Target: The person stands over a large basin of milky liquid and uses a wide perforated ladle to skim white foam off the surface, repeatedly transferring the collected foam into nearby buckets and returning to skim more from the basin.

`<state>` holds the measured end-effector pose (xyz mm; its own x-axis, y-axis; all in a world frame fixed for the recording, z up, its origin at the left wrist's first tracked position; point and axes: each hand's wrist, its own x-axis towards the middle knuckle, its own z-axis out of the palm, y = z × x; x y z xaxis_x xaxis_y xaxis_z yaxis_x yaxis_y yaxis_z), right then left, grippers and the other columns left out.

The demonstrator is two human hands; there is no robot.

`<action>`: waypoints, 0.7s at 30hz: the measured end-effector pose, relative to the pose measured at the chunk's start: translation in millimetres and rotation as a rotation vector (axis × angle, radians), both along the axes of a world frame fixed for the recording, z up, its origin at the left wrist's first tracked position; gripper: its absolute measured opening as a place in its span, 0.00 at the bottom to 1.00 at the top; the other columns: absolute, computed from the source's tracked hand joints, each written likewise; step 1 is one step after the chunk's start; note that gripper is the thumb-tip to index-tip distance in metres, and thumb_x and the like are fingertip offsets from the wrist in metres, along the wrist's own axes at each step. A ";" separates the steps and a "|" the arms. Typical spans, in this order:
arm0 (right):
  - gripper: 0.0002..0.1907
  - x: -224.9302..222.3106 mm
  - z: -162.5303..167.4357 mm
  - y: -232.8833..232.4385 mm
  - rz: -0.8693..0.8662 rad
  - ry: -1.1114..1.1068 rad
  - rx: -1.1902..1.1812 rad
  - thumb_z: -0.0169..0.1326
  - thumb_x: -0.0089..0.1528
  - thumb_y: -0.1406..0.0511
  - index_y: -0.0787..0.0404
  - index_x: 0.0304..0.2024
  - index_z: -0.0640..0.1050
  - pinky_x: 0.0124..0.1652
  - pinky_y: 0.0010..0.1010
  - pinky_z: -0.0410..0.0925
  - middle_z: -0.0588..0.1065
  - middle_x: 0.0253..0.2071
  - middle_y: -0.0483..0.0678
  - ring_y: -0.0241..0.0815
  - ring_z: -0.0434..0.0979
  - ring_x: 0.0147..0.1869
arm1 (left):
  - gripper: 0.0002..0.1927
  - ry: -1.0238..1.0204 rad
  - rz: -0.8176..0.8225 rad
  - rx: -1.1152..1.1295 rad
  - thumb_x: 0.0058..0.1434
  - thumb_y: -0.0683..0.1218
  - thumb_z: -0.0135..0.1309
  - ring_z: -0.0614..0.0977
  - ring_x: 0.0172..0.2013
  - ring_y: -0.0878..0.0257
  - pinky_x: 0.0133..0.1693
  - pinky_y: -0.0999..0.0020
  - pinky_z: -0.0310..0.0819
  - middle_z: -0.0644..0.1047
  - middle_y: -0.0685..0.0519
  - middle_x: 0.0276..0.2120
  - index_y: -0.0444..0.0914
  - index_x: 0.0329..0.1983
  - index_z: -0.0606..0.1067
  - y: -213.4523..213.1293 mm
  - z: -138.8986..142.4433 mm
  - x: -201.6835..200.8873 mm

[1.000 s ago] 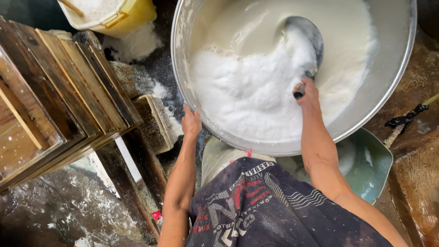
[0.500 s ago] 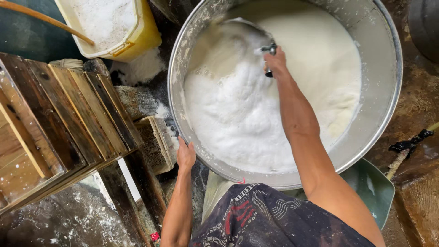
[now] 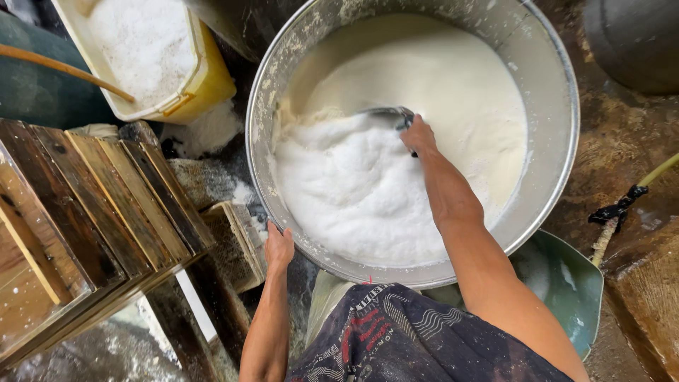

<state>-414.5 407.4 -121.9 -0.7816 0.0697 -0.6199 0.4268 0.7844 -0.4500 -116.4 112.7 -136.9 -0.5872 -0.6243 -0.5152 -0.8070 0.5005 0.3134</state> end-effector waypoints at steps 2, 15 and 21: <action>0.23 16.8 -4.5 17.5 -0.003 0.071 0.060 0.54 0.60 0.63 0.62 0.56 0.69 0.52 0.49 0.73 0.77 0.50 0.63 0.62 0.79 0.55 | 0.37 0.030 -0.004 0.041 0.65 0.51 0.52 0.78 0.54 0.36 0.55 0.44 0.69 0.79 0.37 0.52 0.37 0.74 0.55 -2.4 -0.4 1.6; 0.24 168.8 8.0 120.5 -0.326 0.301 -0.119 0.57 0.60 0.60 0.64 0.55 0.70 0.27 0.43 0.71 0.76 0.33 0.58 0.50 0.77 0.26 | 0.39 0.140 0.031 0.136 0.65 0.54 0.53 0.77 0.54 0.33 0.57 0.43 0.69 0.76 0.31 0.53 0.39 0.74 0.52 -23.6 4.1 15.8; 0.15 214.8 15.3 114.6 -0.792 0.146 -0.532 0.52 0.64 0.71 0.62 0.53 0.67 0.20 0.42 0.67 0.69 0.25 0.53 0.47 0.70 0.22 | 0.40 0.116 0.055 0.156 0.66 0.54 0.52 0.78 0.55 0.33 0.58 0.44 0.70 0.77 0.30 0.52 0.37 0.75 0.52 -30.1 9.7 14.8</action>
